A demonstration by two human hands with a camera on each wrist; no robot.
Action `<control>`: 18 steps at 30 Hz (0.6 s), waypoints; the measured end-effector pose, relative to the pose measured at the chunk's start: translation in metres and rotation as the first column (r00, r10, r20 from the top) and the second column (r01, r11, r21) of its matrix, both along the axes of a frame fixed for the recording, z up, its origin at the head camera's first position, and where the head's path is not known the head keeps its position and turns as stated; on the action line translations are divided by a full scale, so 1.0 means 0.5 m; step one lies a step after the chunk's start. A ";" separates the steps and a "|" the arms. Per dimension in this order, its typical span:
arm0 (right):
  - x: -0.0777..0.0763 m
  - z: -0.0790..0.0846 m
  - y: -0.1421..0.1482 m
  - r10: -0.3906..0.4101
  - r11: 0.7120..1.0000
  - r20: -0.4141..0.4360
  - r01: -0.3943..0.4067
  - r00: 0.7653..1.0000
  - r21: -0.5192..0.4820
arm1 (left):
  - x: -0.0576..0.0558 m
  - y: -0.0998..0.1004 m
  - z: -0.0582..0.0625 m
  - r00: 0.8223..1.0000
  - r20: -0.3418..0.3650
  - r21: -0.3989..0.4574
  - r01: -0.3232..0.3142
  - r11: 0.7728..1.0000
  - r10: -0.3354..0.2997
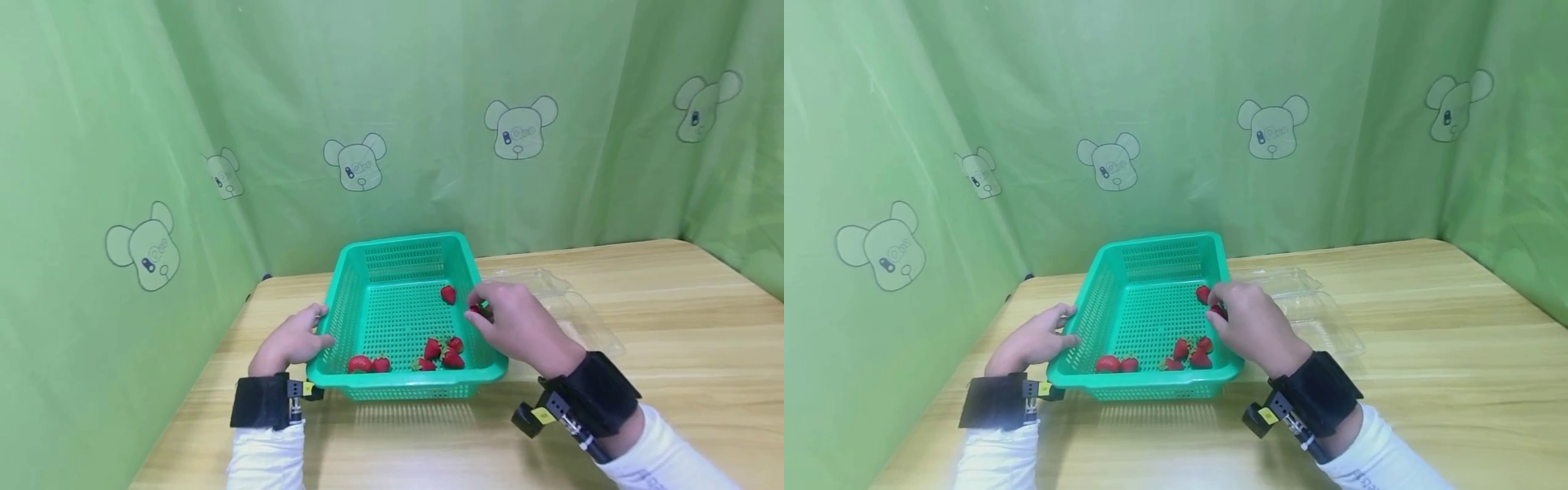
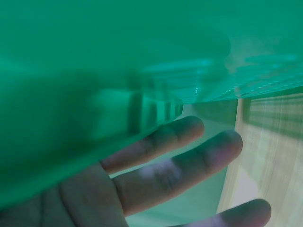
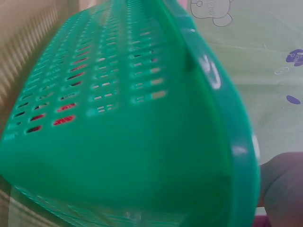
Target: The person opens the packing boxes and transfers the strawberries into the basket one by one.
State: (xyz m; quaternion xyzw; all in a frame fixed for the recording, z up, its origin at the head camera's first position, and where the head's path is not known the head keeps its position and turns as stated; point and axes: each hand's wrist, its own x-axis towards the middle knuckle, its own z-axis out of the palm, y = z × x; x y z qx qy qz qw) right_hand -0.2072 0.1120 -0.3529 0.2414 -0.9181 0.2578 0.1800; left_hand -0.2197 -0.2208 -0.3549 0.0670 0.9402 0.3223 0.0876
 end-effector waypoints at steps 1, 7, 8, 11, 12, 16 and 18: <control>0.001 -0.002 -0.001 0.006 1.000 0.000 -0.006 1.000 -0.002 | 0.002 0.002 0.001 1.000 -0.002 -0.014 0.003 1.000 -0.003; 0.003 -0.008 -0.005 0.034 0.999 0.041 -0.034 0.999 -0.014 | 0.006 0.013 0.010 1.000 0.012 -0.069 0.006 0.998 -0.005; 0.002 -0.008 -0.005 0.035 0.999 0.050 -0.034 0.998 -0.017 | 0.005 0.015 0.011 1.000 0.014 -0.075 0.005 0.997 -0.004; 0.002 -0.010 -0.002 0.036 0.999 0.077 -0.033 0.996 -0.041 | 0.005 0.020 0.013 1.000 0.014 -0.099 -0.001 0.995 0.003; 0.002 -0.011 0.000 0.032 0.999 0.077 -0.029 0.997 -0.045 | 0.006 0.021 0.013 1.000 0.012 -0.107 -0.006 0.994 0.007; 0.000 -0.012 0.008 0.007 0.999 0.021 -0.006 1.000 -0.046 | 0.009 0.020 0.007 1.000 0.002 -0.124 -0.020 0.992 0.020; 0.000 -0.010 0.015 -0.014 0.999 -0.016 0.013 1.000 -0.045 | 0.010 0.016 0.003 1.000 -0.001 -0.113 -0.025 0.993 0.025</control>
